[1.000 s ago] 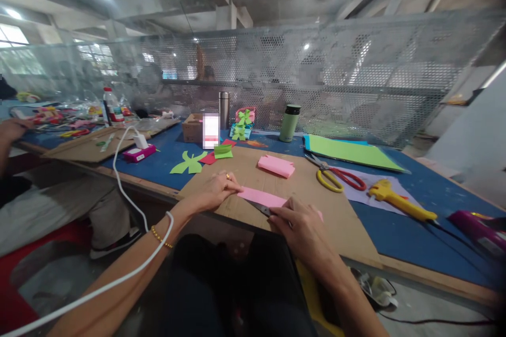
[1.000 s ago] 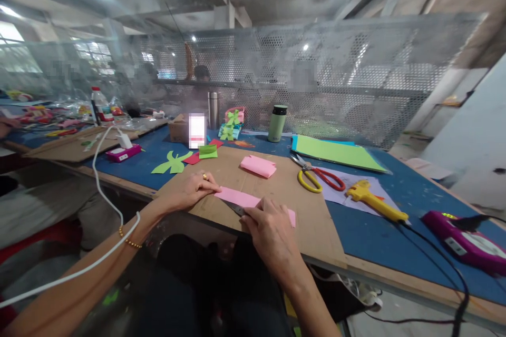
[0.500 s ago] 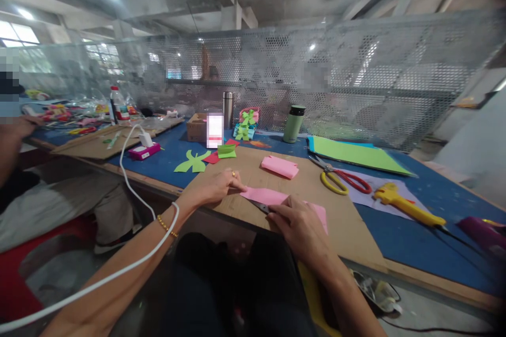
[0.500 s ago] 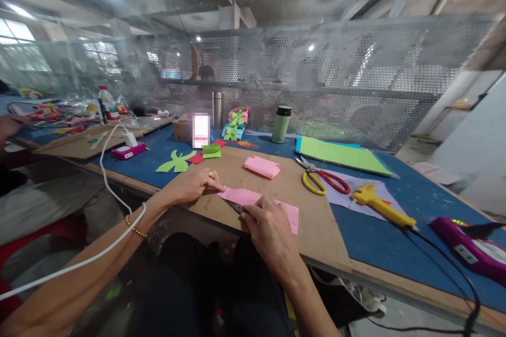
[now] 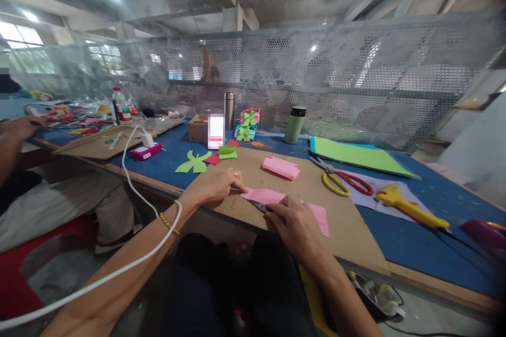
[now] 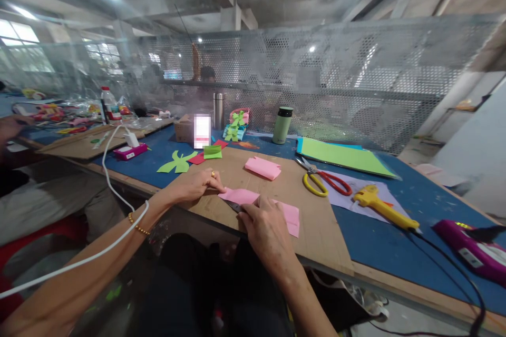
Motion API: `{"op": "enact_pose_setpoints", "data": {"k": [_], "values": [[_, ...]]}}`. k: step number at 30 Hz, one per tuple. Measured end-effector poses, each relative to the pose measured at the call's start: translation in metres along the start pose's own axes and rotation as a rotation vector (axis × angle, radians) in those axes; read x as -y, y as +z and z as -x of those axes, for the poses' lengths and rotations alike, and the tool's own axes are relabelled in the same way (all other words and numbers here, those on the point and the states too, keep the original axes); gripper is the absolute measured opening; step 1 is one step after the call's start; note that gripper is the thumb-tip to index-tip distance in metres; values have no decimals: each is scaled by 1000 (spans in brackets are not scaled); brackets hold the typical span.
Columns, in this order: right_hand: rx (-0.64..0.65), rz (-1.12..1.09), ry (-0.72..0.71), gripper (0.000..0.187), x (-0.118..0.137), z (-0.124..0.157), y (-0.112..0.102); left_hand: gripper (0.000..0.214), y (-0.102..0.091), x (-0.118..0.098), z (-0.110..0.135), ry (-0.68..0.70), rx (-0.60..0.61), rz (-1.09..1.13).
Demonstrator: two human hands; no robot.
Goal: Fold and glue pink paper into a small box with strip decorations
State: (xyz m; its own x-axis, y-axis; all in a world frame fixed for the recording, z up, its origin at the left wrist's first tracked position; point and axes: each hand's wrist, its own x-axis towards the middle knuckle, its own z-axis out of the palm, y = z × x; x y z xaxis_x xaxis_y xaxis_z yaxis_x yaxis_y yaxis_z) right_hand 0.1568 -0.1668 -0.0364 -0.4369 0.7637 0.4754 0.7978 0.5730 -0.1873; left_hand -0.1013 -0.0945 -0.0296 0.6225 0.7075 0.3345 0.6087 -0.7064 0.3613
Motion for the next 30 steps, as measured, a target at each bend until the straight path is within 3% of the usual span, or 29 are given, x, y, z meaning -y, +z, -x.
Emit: {"op": "enact_pose_setpoints", "data": {"k": [4,8,12,15,18,21,23,26,30], "values": [[12,-23,0,17,7,-4,2,26,-1,0,0,-7,22,8],[88,-223,-64,16,11,11,-9,31,-3,-4,2,-34,6,-18],[-50,-278,-41,21,-15,31,-37,36,-6,-18,3,-38,14,-40],[-224,-73,132,22,-58,42,-63,35,-6,-31,6,-73,-21,-113],[-219,221,309,23,-99,56,-82,31,0,-40,10,-103,-63,-189],[-207,481,422,26,-123,72,-84,26,11,-52,12,-86,-154,-252],[-204,579,462,26,-129,80,-80,26,21,-62,10,-51,-204,-251],[-194,668,497,25,-128,85,-77,50,35,-76,4,31,-115,-198],[-281,668,431,20,-102,78,-74,54,51,-84,1,28,-30,-200]]}}
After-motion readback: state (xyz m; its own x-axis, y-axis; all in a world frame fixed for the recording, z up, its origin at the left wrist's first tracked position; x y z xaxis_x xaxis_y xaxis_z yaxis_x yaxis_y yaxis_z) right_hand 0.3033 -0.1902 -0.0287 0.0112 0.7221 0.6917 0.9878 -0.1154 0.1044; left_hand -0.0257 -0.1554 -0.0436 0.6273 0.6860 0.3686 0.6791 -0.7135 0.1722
